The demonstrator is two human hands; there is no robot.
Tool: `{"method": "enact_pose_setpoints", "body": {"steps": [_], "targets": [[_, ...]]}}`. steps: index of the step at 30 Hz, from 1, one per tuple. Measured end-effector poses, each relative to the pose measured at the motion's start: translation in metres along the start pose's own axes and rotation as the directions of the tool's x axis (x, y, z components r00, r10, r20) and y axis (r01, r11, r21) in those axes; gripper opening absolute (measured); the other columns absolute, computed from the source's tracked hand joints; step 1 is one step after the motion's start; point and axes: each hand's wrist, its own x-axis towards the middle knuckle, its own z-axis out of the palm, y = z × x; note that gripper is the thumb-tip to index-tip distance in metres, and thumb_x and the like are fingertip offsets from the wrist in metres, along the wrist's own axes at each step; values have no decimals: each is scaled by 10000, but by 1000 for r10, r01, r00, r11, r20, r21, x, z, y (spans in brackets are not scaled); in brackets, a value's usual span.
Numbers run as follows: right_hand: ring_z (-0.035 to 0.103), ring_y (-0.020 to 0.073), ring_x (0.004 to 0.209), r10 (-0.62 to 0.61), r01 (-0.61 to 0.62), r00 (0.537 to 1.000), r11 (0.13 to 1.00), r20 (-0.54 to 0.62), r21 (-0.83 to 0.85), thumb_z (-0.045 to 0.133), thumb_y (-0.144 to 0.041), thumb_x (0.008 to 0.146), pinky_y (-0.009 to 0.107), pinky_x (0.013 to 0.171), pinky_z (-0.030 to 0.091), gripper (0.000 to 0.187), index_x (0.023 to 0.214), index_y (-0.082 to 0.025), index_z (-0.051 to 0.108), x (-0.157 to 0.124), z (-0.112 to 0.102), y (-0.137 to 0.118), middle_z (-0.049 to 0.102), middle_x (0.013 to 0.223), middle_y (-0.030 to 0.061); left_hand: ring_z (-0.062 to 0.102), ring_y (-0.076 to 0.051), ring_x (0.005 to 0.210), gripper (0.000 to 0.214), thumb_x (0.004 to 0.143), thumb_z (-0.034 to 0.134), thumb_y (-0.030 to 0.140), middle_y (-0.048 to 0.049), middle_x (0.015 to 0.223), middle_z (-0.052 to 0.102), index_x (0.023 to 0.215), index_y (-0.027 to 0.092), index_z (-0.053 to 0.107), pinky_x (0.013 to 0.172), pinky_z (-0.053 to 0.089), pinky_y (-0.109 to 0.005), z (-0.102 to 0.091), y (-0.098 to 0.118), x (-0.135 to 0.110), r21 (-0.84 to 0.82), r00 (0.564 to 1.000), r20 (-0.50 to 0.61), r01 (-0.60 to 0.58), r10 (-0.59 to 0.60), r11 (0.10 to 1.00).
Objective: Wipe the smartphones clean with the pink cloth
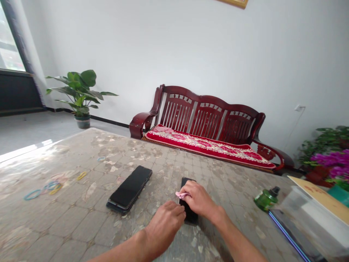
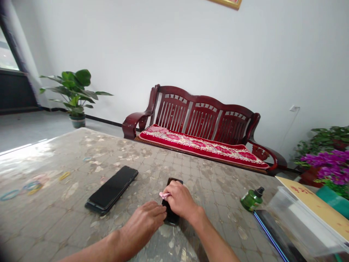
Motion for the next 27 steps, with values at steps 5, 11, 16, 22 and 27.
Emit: {"method": "enact_pose_setpoints", "body": {"steps": [5,11,16,22,27], "targets": [[584,148,878,103,-109,990,992,-95,-60,557,-196,946,229,780,390,183,808,-218,676,20,7,14,640,873,13,671,-214,822,68,894,618,100,-55,934,710,902,163,641,779,518,-341,-2,0,-1,-5,1000,-12,-6,6,1000],[581,167,899,189,-217,968,961,-166,-171,542,-190,945,242,796,388,201,787,-217,663,38,11,21,646,884,34,674,-216,821,68,895,622,105,-55,936,711,915,164,650,770,521,-341,0,0,-2,0,1000,-19,-5,5,1000],[588,158,919,121,-143,986,969,-119,-200,537,-179,946,230,820,382,178,831,-223,665,34,14,13,658,914,25,676,-218,818,74,904,610,107,-53,941,713,909,163,658,772,524,-344,-2,1,-1,0,1000,1,2,-2,1000],[589,162,907,258,-297,951,912,-168,-284,503,-190,967,233,778,369,204,832,-212,654,28,5,30,660,927,41,678,-223,848,64,899,620,109,-60,977,714,912,159,658,792,527,-351,-8,3,0,-9,999,37,17,-17,1000],[594,169,923,372,-422,905,852,-209,-310,516,-188,959,243,760,354,175,858,-200,659,19,-2,42,667,959,54,674,-220,834,49,888,644,114,-54,966,711,887,163,651,779,522,-345,-5,3,0,0,1000,20,17,-17,1000]]}}
